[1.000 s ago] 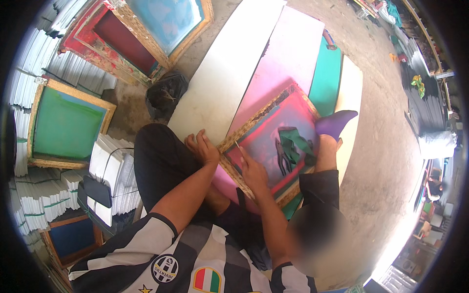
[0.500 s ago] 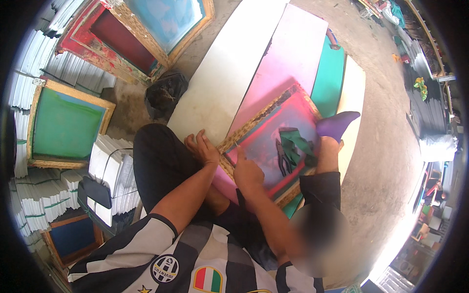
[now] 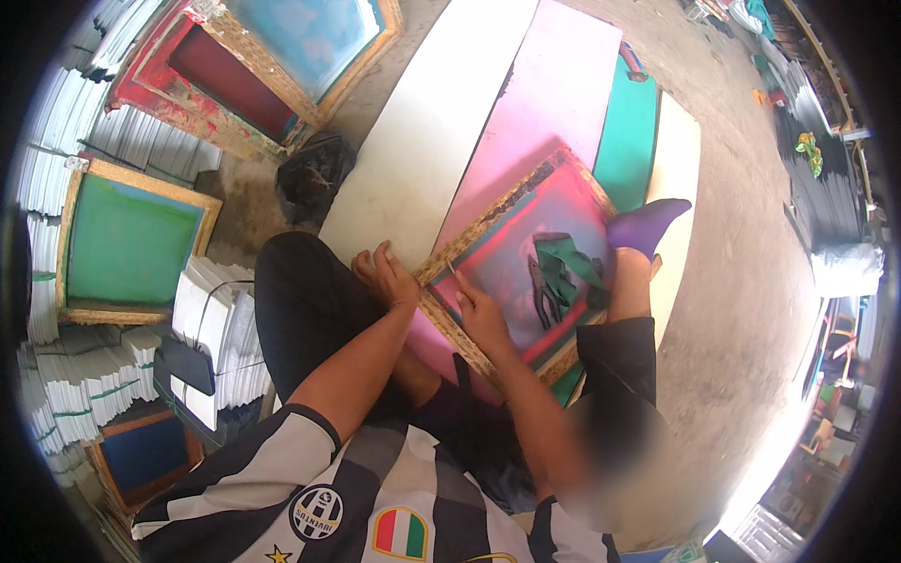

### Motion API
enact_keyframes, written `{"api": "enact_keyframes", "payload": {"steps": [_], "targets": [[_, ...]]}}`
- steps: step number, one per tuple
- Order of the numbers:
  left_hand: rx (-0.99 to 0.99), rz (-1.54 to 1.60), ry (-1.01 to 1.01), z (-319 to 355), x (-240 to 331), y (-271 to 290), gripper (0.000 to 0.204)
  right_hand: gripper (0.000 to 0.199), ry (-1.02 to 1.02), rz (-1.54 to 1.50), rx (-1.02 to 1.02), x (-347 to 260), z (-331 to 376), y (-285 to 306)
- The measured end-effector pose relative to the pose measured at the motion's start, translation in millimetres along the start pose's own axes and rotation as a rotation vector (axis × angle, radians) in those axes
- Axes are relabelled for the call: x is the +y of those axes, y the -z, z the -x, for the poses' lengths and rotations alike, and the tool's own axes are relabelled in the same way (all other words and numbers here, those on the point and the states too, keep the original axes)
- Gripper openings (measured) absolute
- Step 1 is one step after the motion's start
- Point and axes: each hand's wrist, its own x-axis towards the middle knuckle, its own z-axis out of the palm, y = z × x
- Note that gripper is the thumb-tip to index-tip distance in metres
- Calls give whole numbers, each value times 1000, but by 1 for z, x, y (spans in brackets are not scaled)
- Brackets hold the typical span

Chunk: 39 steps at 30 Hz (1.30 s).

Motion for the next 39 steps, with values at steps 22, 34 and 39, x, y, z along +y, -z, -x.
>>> {"api": "enact_keyframes", "payload": {"steps": [22, 34, 39], "targets": [[-7, 11, 35, 0, -5, 2, 25, 46, -385, -22, -315, -37, -22, 36], [10, 16, 1, 2, -7, 0, 24, 45, -144, -95, -234, 17, -25, 21], [-6, 8, 6, 0, -2, 1, 24, 47, -350, -113, -272, -12, -16, 28]]}}
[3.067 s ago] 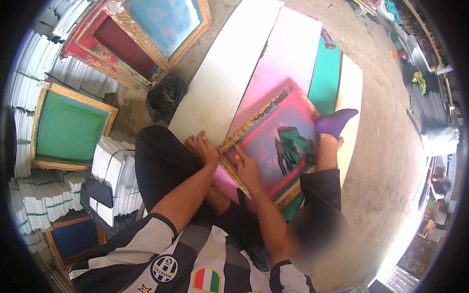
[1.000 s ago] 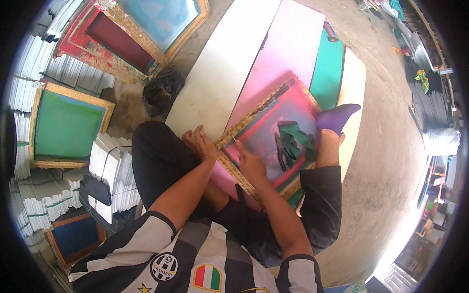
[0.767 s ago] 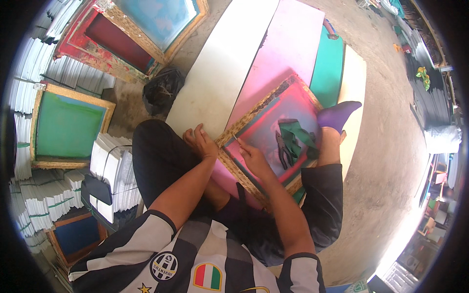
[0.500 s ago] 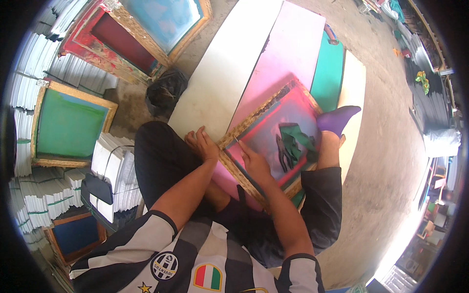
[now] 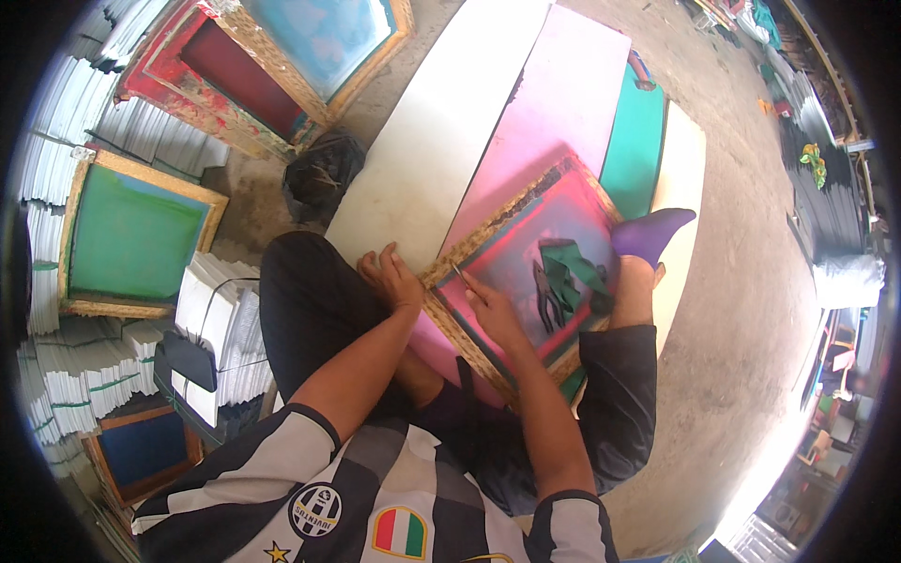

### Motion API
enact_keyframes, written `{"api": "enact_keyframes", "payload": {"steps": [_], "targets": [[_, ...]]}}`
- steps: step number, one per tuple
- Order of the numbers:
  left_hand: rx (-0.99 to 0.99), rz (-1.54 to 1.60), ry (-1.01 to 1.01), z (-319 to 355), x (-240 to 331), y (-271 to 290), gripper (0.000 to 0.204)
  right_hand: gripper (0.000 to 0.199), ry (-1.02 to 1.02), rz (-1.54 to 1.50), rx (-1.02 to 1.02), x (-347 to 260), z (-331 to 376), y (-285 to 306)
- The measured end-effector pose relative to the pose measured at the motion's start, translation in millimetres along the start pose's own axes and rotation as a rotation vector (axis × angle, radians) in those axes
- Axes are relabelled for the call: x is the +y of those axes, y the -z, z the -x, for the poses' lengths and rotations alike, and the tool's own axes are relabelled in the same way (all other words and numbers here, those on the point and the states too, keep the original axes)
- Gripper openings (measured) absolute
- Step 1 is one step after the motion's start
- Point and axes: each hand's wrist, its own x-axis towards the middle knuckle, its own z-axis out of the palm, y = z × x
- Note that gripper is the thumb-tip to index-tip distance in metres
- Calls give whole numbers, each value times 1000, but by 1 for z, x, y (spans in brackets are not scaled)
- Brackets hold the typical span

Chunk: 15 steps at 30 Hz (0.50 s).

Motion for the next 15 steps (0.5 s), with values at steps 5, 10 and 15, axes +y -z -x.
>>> {"api": "enact_keyframes", "payload": {"steps": [5, 10, 15], "targets": [[10, -11, -5, -1, -4, 2, 24, 43, 149, 210, 148, -8, 7, -18], [5, -3, 0, 1, -2, 2, 24, 46, 139, 140, 131, 5, 0, -17], [18, -6, -10, 1, -5, 1, 24, 45, -387, -399, -116, -29, -4, 5]]}}
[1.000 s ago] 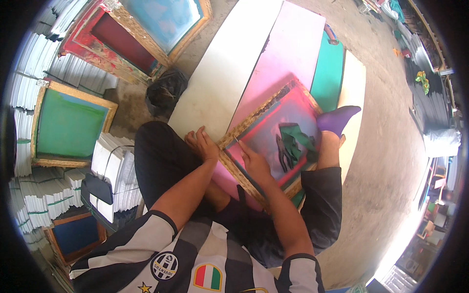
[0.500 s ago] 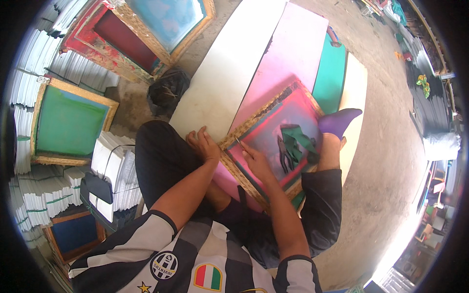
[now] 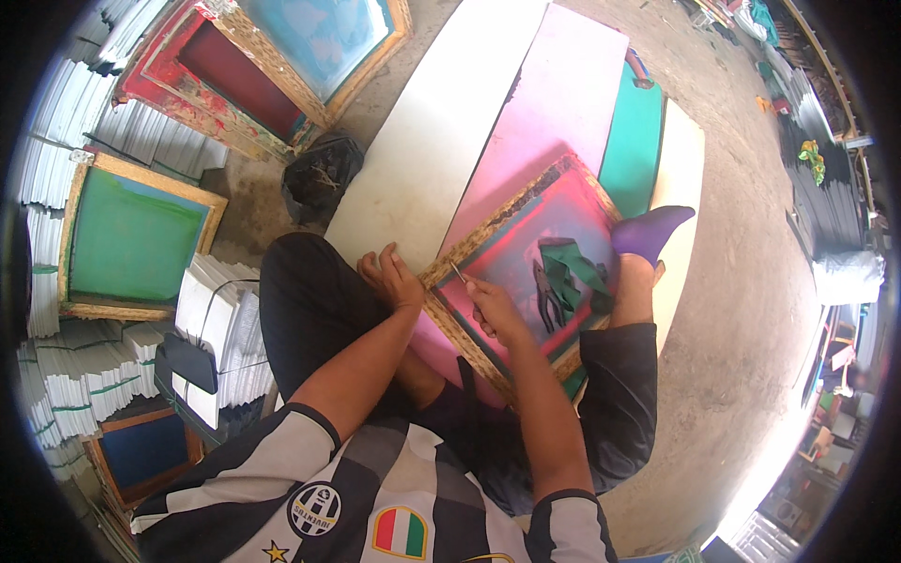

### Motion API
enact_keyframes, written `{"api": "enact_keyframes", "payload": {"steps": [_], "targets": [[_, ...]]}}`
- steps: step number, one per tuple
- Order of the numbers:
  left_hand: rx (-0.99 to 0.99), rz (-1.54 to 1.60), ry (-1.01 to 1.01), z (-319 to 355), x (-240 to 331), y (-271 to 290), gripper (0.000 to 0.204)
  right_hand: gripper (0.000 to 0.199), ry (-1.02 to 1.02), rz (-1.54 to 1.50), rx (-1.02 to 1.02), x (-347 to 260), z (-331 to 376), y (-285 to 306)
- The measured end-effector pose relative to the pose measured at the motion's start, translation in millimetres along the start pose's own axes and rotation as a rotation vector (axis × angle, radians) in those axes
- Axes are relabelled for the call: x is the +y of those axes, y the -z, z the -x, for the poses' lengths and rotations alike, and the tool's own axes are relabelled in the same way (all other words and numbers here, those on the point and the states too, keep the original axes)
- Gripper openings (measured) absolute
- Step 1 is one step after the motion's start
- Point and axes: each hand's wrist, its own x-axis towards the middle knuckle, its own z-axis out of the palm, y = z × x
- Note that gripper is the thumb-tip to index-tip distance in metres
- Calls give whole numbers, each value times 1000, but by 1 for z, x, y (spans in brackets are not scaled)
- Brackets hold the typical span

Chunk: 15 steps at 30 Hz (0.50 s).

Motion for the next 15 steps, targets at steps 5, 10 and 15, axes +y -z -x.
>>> {"api": "enact_keyframes", "payload": {"steps": [5, 10, 15], "targets": [[7, 11, 0, 0, -2, -3, 24, 45, -132, 93, -16, -26, 8, 5], [4, 18, -5, 1, 0, -6, 23, 44, 626, 591, 211, 31, -7, 11], [-16, 17, 23, 1, -1, 0, 24, 40, 460, 732, 382, 12, 34, -15]]}}
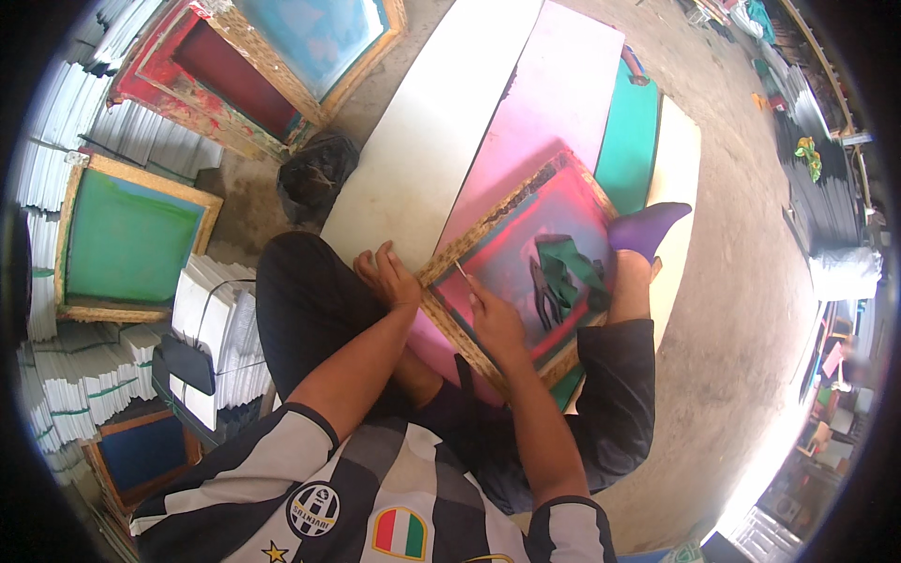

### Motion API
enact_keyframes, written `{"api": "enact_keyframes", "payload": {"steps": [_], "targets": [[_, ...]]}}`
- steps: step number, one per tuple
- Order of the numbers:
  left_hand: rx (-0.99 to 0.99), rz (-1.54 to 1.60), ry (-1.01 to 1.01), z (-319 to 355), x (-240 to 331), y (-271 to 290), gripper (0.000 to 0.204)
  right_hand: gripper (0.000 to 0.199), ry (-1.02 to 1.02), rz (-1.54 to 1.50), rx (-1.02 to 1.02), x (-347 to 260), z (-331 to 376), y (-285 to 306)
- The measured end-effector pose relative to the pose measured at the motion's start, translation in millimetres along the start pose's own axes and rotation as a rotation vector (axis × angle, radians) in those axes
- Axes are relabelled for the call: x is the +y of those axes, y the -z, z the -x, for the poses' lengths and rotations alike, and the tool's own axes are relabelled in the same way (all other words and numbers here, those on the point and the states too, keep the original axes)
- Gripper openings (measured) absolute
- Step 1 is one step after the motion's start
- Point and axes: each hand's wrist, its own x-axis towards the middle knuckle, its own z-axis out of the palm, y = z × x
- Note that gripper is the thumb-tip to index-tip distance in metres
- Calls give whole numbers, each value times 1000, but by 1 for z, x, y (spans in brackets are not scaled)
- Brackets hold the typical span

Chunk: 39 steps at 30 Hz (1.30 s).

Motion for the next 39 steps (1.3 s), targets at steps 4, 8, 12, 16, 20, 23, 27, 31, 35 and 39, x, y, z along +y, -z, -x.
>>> {"api": "enact_keyframes", "payload": {"steps": [4, 8, 12, 16, 20, 23, 27, 31, 35, 39], "targets": [[-6, 8, 8, -1, 3, -1, 24, 39, -66, 137, 24, -5, -1, -3], [-1, 3, 14, -1, 2, -2, 25, 40, -118, 244, -6, -21, -2, 1], [6, 6, 19, 0, -2, -5, 25, 41, -232, 385, -112, -50, -5, 6], [-28, -31, 49, 2, 1, -4, 25, 48, -217, 440, -116, -46, -6, -10], [8, -59, 9, 1, 3, -3, 26, 52, -72, 166, -29, 3, -12, -29], [-15, -51, 13, 2, -1, 0, 25, 50, -169, 368, -124, -25, -9, -17], [-18, -11, 26, -3, 0, 1, 25, 47, -220, 418, -171, -37, -13, -4], [-6, 12, 2, -3, 3, 1, 25, 46, -117, 305, -70, -19, -8, -6], [-7, -7, 0, -3, 4, 3, 24, 45, -180, 329, -84, -28, -7, -7], [3, 2, -4, -3, 2, 2, 24, 45, -167, 326, -63, -30, -6, -6]]}}
